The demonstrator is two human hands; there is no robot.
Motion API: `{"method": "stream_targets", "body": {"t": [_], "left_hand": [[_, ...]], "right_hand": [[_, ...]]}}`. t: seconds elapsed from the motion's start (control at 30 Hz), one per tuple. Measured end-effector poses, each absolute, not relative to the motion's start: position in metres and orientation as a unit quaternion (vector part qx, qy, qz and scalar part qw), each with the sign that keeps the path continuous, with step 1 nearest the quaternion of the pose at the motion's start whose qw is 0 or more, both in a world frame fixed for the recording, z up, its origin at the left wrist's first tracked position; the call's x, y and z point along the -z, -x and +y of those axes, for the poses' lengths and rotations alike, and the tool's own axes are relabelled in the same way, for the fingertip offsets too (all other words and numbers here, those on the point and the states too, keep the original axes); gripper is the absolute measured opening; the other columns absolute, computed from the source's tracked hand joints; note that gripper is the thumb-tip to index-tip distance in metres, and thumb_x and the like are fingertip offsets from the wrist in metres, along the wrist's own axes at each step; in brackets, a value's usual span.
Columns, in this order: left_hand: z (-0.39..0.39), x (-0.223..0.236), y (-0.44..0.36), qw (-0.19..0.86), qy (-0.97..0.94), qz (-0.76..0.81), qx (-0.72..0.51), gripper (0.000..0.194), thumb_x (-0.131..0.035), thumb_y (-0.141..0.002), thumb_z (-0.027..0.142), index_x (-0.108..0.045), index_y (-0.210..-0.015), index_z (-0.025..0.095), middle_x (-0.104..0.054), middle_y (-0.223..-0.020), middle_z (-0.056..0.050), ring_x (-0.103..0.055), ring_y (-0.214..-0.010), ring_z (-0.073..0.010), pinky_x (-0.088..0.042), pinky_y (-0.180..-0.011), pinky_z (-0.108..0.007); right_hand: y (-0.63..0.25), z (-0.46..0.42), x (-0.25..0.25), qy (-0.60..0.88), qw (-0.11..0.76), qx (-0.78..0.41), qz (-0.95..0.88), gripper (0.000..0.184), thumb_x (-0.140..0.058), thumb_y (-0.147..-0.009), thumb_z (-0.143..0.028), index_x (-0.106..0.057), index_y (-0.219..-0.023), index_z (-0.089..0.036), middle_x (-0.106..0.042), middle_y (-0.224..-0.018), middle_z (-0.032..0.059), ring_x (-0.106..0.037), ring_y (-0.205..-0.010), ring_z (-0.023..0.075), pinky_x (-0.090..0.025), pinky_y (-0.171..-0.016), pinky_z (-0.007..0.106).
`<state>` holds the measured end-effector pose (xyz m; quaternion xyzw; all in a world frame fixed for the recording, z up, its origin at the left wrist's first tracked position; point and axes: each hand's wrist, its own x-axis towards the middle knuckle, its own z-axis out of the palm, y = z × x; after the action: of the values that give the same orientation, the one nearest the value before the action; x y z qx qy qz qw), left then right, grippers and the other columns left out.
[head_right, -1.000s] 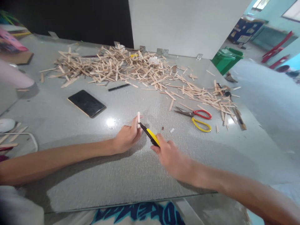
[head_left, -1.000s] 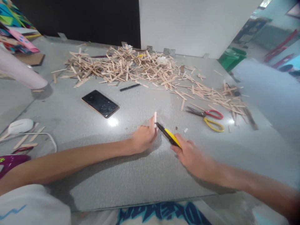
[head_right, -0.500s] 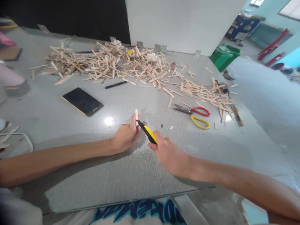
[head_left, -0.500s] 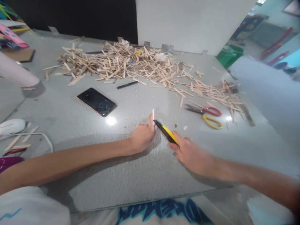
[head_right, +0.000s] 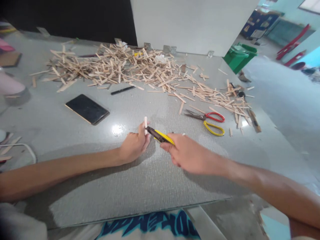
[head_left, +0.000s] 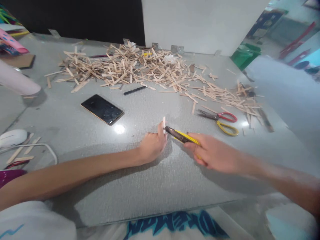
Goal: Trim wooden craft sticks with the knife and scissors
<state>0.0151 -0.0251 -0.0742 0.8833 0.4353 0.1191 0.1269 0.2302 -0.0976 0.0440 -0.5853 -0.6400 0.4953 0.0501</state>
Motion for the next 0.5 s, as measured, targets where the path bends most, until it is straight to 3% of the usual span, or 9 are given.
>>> {"method": "stream_targets", "body": {"t": [0.07, 0.2, 0.43, 0.5], "left_hand": [[-0.025, 0.073, -0.016, 0.127, -0.884, 0.437, -0.112, 0.061, -0.023, -0.116, 0.032, -0.026, -0.162, -0.008, -0.071, -0.067, -0.008, -0.070, -0.053, -0.0271, -0.051, -0.057, -0.036], [-0.024, 0.071, -0.016, 0.128, -0.881, 0.442, -0.112, 0.059, -0.020, -0.115, 0.027, -0.023, -0.161, -0.009, -0.074, -0.072, -0.010, -0.073, -0.058, -0.0281, -0.053, -0.058, -0.036], [-0.024, 0.074, -0.017, 0.122, -0.882, 0.444, -0.102, 0.060, -0.023, -0.114, 0.031, -0.024, -0.162, -0.006, -0.075, -0.072, -0.010, -0.072, -0.057, -0.0283, -0.057, -0.061, -0.039], [-0.023, 0.074, -0.016, 0.126, -0.881, 0.444, -0.102, 0.059, -0.023, -0.113, 0.030, -0.025, -0.161, -0.005, -0.075, -0.074, -0.010, -0.073, -0.057, -0.0284, -0.058, -0.062, -0.039]], "right_hand": [[-0.230, -0.095, -0.043, 0.575, 0.043, -0.514, -0.635, 0.027, -0.046, -0.115, -0.041, -0.052, -0.095, -0.025, -0.058, -0.062, -0.0033, -0.052, -0.050, 0.0154, -0.036, -0.051, 0.026], [-0.216, -0.107, -0.020, 0.675, 0.070, -0.389, -0.623, 0.012, -0.052, -0.112, -0.032, -0.051, -0.102, -0.025, -0.054, -0.064, -0.0049, -0.050, -0.053, 0.0159, -0.035, -0.053, 0.026], [-0.226, -0.087, -0.056, 0.587, 0.007, -0.558, -0.587, 0.028, -0.043, -0.118, -0.041, -0.048, -0.095, -0.025, -0.054, -0.059, -0.0057, -0.048, -0.046, 0.0128, -0.035, -0.045, 0.024], [-0.225, -0.091, -0.045, 0.606, 0.055, -0.535, -0.585, 0.023, -0.046, -0.116, -0.036, -0.045, -0.095, -0.026, -0.055, -0.060, -0.0061, -0.051, -0.048, 0.0134, -0.037, -0.046, 0.023]]}}
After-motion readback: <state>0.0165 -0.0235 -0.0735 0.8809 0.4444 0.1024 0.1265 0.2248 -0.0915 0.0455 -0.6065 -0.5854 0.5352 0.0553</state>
